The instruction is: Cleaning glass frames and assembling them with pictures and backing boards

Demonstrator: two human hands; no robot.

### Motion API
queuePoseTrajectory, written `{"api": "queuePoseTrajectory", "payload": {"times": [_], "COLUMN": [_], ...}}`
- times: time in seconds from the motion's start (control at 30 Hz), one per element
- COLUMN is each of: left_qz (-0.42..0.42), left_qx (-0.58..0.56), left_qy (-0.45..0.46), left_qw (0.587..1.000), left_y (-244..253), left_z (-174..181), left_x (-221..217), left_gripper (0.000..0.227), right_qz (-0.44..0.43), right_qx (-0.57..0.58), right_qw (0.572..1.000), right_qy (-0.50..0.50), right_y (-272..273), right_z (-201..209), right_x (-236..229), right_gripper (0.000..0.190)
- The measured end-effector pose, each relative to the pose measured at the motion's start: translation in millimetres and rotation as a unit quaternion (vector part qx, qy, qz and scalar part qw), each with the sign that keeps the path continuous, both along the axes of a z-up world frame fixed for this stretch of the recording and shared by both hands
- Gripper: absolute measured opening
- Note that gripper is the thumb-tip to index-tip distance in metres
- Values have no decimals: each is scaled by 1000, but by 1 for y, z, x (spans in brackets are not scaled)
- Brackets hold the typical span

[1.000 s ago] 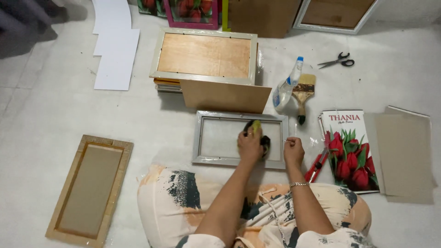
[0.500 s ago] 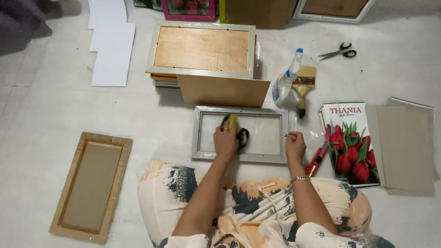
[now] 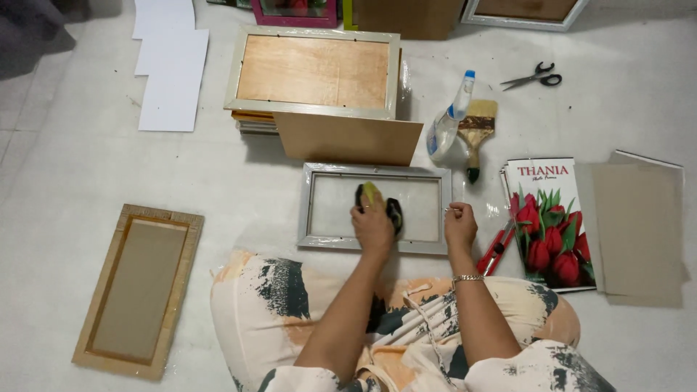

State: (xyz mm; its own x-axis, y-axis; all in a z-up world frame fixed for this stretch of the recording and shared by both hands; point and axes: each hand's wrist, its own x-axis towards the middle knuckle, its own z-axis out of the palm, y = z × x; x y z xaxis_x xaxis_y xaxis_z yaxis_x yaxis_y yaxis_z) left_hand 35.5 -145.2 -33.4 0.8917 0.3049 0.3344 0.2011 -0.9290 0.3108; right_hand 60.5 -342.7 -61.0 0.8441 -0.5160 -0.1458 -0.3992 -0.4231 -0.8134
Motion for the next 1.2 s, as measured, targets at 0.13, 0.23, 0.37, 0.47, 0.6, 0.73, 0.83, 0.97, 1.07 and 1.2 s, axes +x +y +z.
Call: {"api": "queuePoseTrajectory", "payload": {"times": [0.13, 0.23, 0.37, 0.47, 0.6, 0.73, 0.83, 0.97, 1.07, 1.2], "left_qz": [-60, -139, -302, -323, -261, -190, -127, -52, -28, -3], "left_qx": [-7, -41, -9, 20, 36, 42, -16, 2, 11, 1], "left_qy": [-43, -24, 61, 56, 52, 131, 172, 73, 93, 82], "left_qw": [997, 989, 951, 944, 963, 972, 977, 996, 995, 997], "left_y": [-58, -81, -65, -16, 72, 144, 191, 237, 259, 253], "left_z": [-5, -21, -42, -39, -40, -29, -8, 21, -14, -34], "left_x": [16, 28, 19, 13, 19, 27, 35, 12, -7, -15], "left_gripper": [50, 46, 55, 52, 54, 56, 61, 70, 66, 62], "right_qz": [1, 4, -2, -5, 1, 6, 5, -1, 7, 29], "right_qx": [-6, -19, -13, -13, -30, -22, -37, -50, -63, -77], "right_qw": [1000, 1000, 1000, 1000, 1000, 999, 998, 995, 994, 993], "right_qy": [6, 5, 17, 19, 11, 31, 49, 88, 92, 88], "right_y": [-3, -7, -6, -8, -5, -4, -5, -5, -6, -3], "right_z": [-8, -7, -3, -11, -12, -4, -4, -3, -6, 2], "right_x": [2, 2, 0, 2, -1, -10, -8, -15, -13, -21], "right_gripper": [15, 16, 17, 16, 14, 17, 15, 16, 16, 18]}}
